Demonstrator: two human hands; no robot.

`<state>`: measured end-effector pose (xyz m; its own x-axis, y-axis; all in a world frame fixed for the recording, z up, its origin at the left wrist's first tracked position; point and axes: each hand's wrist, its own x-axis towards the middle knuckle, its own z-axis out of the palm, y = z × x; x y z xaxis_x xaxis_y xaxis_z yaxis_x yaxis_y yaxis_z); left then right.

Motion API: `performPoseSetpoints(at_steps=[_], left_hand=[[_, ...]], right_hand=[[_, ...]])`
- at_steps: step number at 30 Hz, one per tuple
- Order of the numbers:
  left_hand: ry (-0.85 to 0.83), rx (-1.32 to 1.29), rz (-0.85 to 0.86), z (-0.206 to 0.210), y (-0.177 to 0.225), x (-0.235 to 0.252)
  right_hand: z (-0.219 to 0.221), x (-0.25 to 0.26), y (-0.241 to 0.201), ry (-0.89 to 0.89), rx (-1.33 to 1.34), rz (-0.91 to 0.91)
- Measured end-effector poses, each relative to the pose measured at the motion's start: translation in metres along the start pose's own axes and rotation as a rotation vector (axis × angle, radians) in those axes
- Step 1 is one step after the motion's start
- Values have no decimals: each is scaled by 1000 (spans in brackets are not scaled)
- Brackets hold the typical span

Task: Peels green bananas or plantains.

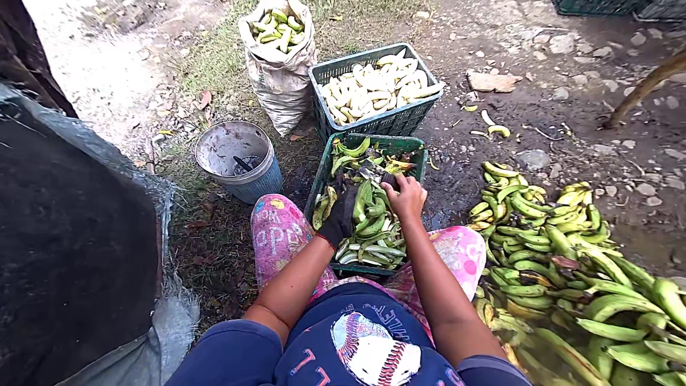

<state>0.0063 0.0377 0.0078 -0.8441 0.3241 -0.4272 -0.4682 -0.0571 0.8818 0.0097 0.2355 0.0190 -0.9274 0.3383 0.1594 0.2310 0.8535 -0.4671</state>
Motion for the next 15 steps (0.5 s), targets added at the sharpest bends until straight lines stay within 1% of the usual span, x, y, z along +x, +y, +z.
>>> performPoseSetpoints(at_steps=[1, 2, 4, 6, 8, 10, 11, 12, 13, 14, 15], left_hand=[[23, -33, -31, -3, -8, 4], [43, -45, -29, -11, -14, 9], [83, -13, 51, -33, -15, 17], [133, 151, 168, -49, -3, 14], [195, 323, 240, -52, 19, -2], [204, 424, 291, -44, 35, -14], [172, 400, 300, -39, 35, -15], [118, 303, 296, -33, 31, -12], [35, 137, 258, -26, 25, -8], [-64, -58, 180, -17, 20, -5], [-157, -174, 97, -13, 14, -4]], right_hand=[[-3, 4, 1, 4, 9, 36], [-8, 4, -2, -25, 31, 33], [-13, -9, -15, -164, 94, -41], [-8, -30, -25, -324, 167, -98], [0, -47, -29, -412, 197, -125], [3, -51, -30, -386, 201, -153], [1, -47, -29, -347, 202, -161], [-2, -39, -27, -293, 179, -166], [-6, -29, -23, -209, 136, -176], [-8, -18, -16, -108, 90, -181], [-10, -9, -10, -13, 52, -165]])
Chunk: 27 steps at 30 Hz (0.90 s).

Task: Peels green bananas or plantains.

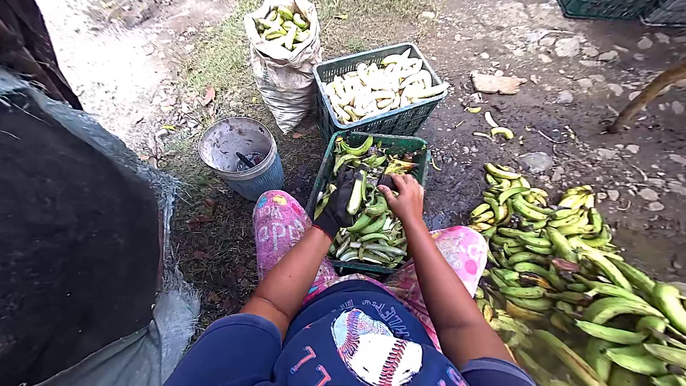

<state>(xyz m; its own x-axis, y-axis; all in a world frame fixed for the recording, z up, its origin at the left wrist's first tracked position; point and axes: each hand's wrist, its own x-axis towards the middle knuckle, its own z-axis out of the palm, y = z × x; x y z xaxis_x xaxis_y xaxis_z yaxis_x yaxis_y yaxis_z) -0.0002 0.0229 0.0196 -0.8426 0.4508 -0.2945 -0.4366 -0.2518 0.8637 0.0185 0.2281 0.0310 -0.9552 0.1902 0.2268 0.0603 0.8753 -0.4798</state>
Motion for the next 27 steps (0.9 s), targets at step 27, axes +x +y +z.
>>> performPoseSetpoints(at_steps=[27], left_hand=[[140, 569, 90, -18, 30, -19]], right_hand=[[-17, 2, -20, -140, 75, 224]])
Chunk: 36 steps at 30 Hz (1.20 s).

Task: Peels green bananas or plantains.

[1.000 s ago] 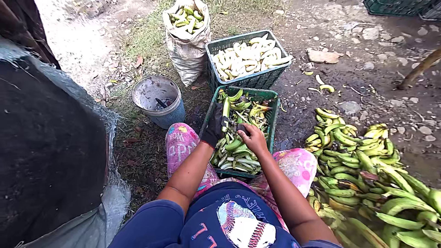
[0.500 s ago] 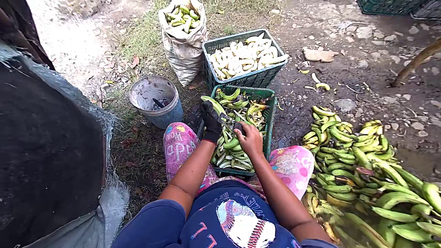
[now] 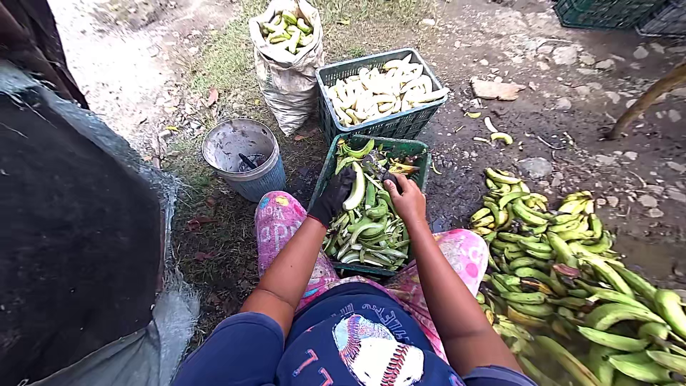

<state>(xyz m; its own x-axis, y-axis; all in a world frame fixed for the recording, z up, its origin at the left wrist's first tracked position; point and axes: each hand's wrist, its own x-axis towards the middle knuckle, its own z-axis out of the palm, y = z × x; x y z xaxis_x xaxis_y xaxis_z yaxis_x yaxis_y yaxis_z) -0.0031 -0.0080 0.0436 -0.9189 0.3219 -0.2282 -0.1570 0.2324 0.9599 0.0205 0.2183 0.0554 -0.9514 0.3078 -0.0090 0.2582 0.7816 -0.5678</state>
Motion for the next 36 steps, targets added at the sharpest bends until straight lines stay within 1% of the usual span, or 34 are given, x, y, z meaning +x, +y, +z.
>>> performPoseSetpoints(at_steps=[2, 4, 6, 7, 8, 9, 11, 12, 13, 14, 16, 17, 18, 20, 22, 25, 26, 27, 28, 30, 31, 32, 34, 35, 36], left_hand=[[162, -198, -11, 16, -4, 14], [303, -520, -46, 35, -5, 41], [428, -735, -120, 44, 7, 54], [469, -812, -153, 46, 18, 55], [445, -806, -153, 45, 22, 47], [384, -769, -123, 43, 16, 43], [190, -716, -33, 36, -10, 48], [116, -708, 3, 32, -15, 47], [77, -657, 34, 27, -14, 43], [53, -531, 69, 19, -9, 33], [2, -157, 164, -1, 3, 8], [-43, -22, 213, -8, 3, 5], [-102, 56, 229, -13, 4, 4], [-202, 103, 277, -16, 16, 7], [-230, 106, 280, -20, 19, 8], [-316, 202, 289, -20, 7, 18], [-305, 240, 305, -16, 3, 20], [-252, 258, 298, -11, -3, 22], [-168, 224, 245, -5, -11, 23], [-10, 7, 83, 7, -16, 21], [25, -189, 22, 13, -18, 25], [17, -415, -32, 18, -20, 33], [-75, -932, -155, 29, -16, 56], [-98, -1165, -245, 32, -2, 61], [-95, -1327, -321, 32, 11, 60]], right_hand=[[15, -18, -4, 30, -5, -68], [33, -36, -5, 118, -28, -116], [42, -48, -7, 201, -60, -124], [43, -50, -9, 217, -70, -122], [41, -49, -11, 210, -79, -117], [38, -45, -12, 191, -86, -109], [29, -36, -13, 165, -99, -103], [27, -33, -12, 168, -107, -112], [26, -32, -10, 181, -115, -130], [25, -30, -9, 189, -117, -145], [16, -19, -9, 158, -109, -139], [8, -12, -9, 102, -105, -109], [-1, -4, -11, 27, -96, -69], [-13, 6, -15, -88, -70, -18], [-12, 9, -18, -124, -66, 4], [-2, 11, -12, -126, -42, 81], [1, 10, -9, -115, -20, 100], [5, 8, -5, -105, 13, 99], [10, 5, -2, -101, 45, 82], [26, -7, 4, -78, 81, -22], [34, -15, 5, -48, 78, -93], [42, -23, 7, 2, 60, -167], [53, -38, 9, 157, 10, -302], [56, -42, 10, 226, -12, -351], [58, -45, 9, 280, -37, -382]])
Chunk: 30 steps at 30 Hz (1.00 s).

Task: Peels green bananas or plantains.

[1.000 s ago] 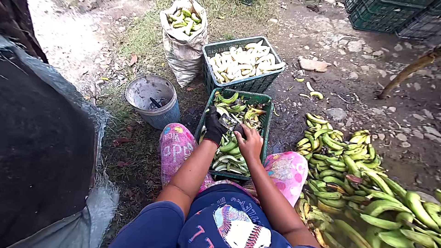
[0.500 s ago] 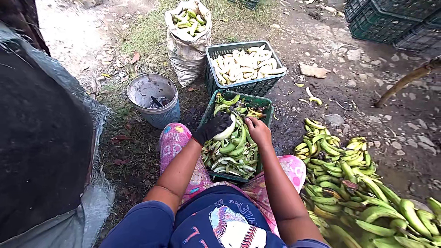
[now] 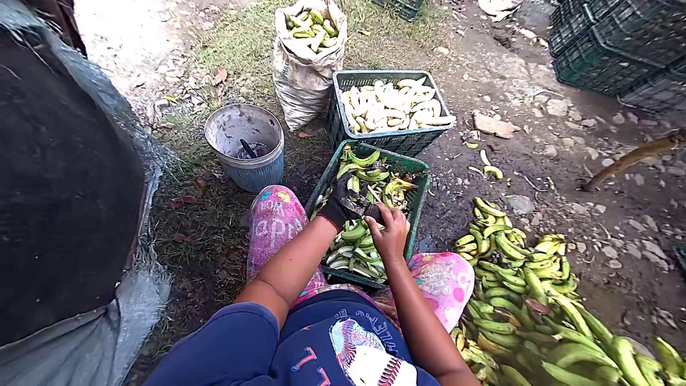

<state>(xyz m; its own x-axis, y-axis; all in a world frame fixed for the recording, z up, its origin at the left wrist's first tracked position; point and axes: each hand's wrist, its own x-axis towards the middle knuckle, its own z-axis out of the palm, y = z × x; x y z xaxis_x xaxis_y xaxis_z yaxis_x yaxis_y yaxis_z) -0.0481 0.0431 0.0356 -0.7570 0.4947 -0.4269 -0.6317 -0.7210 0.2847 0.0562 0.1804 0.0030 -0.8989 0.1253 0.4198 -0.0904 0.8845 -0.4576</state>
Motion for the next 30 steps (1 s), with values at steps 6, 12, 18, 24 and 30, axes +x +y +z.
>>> performPoseSetpoints(at_steps=[6, 12, 18, 24, 30], left_hand=[[-77, 458, 208, -5, -2, -29], [-81, 1130, 438, -41, 9, -44], [-56, 1446, 587, -31, 3, -52], [2, 1149, 413, -45, 15, -53], [-44, 312, 80, -15, 42, -29]], right_hand=[[-13, 18, -6, -42, -25, 96], [-9, 25, 0, -82, -43, 136], [-22, 62, -5, -333, 117, 442], [-23, 58, -5, -441, 240, 324], [-7, 14, 0, -143, 32, -246]])
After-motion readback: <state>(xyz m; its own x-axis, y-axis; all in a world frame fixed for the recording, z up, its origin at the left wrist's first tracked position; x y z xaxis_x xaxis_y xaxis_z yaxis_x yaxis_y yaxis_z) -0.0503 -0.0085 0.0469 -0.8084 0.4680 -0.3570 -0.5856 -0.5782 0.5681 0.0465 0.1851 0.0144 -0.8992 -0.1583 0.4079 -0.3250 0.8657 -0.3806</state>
